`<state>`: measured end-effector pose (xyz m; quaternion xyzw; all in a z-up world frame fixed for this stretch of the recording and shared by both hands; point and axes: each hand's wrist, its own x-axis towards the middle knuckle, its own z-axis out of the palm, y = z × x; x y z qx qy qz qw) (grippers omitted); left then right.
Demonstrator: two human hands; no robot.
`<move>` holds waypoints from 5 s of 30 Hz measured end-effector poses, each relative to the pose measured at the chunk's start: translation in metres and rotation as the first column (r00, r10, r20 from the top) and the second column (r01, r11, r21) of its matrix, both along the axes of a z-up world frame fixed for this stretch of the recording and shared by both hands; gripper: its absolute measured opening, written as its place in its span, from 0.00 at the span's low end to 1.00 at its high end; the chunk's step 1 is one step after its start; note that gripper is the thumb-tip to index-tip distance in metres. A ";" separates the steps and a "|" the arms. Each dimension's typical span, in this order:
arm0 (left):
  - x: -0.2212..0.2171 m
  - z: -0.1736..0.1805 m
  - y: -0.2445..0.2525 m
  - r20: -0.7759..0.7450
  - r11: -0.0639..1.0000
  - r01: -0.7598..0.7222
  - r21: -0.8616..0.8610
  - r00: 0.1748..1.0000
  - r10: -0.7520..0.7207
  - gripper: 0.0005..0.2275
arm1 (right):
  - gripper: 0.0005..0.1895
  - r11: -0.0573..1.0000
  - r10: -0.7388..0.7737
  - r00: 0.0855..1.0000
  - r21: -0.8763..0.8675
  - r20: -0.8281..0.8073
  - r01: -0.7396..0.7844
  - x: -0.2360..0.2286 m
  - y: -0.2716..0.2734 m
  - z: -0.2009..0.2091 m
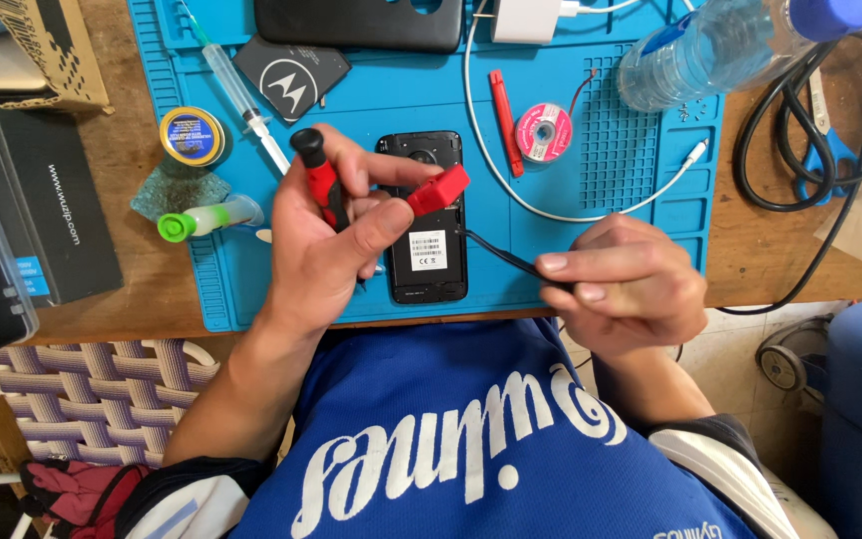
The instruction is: The person uses a soldering iron and tweezers to work on the internal components of a disassembled smartphone placed on a blue mat. The person repeatedly applies the soldering iron to small areas while holding wires or components with tweezers.
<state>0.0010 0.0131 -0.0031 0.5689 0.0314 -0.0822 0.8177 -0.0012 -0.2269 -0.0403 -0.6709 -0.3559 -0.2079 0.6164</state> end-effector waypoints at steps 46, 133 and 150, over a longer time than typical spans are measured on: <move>-0.011 -0.006 -0.027 0.370 0.778 -0.178 0.602 0.926 -0.075 0.17 | 0.21 0.731 -0.637 0.743 0.145 -0.205 0.667 0.012 -0.106 0.005; 0.007 -0.006 -0.032 0.317 0.451 -0.009 0.892 0.725 -0.611 0.18 | 0.09 0.981 -0.191 0.961 -0.065 -0.199 0.181 -0.011 -0.042 -0.001; -0.003 -0.002 -0.019 0.487 0.677 -0.136 0.723 0.795 -0.361 0.08 | 0.11 0.948 -0.290 0.915 0.047 -0.280 0.315 -0.006 -0.034 -0.003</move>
